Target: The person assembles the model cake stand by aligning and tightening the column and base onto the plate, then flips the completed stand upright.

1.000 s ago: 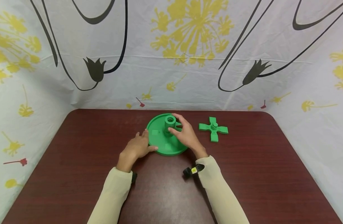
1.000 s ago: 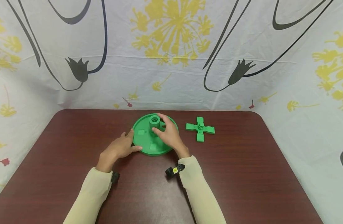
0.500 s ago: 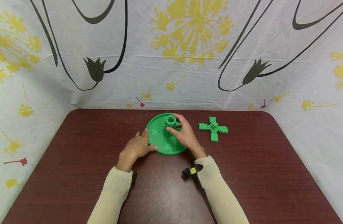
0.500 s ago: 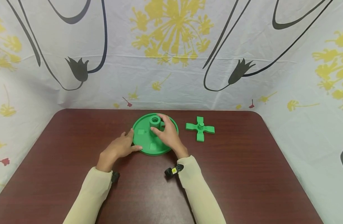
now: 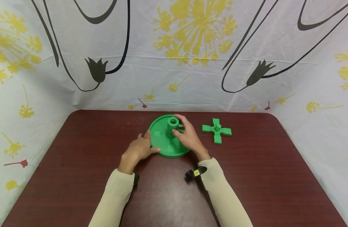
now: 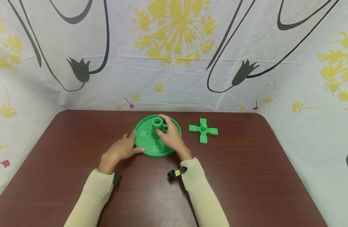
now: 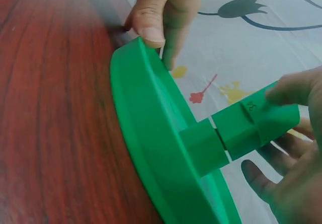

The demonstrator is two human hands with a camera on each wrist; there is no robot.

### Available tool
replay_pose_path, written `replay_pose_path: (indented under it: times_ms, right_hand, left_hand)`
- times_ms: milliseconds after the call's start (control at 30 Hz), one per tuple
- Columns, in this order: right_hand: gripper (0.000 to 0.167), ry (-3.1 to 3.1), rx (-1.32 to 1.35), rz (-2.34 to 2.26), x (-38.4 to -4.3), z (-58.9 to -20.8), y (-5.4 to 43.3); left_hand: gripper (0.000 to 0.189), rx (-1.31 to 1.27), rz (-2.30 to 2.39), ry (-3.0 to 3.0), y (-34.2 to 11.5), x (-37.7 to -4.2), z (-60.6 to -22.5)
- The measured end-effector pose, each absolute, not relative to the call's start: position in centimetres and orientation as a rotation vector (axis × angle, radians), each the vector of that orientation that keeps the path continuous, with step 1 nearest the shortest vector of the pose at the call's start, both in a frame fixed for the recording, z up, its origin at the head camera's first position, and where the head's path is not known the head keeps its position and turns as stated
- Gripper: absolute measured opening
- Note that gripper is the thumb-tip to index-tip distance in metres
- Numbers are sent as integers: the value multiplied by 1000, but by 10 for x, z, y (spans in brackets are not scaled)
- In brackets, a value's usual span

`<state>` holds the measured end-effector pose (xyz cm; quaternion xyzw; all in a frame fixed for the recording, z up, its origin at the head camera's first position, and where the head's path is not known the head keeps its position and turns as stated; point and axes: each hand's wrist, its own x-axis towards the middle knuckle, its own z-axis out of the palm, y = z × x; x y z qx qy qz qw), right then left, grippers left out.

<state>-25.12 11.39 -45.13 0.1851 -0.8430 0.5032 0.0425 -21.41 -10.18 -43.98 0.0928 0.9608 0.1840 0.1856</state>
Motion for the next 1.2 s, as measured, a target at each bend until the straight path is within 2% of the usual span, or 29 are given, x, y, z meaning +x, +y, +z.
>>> replay_pose_path:
  times_ms: [1200]
  right_hand:
    - [61, -2592, 539, 1455, -252, -455, 113]
  left_hand:
    - [94, 254, 515, 2714, -101, -213, -438]
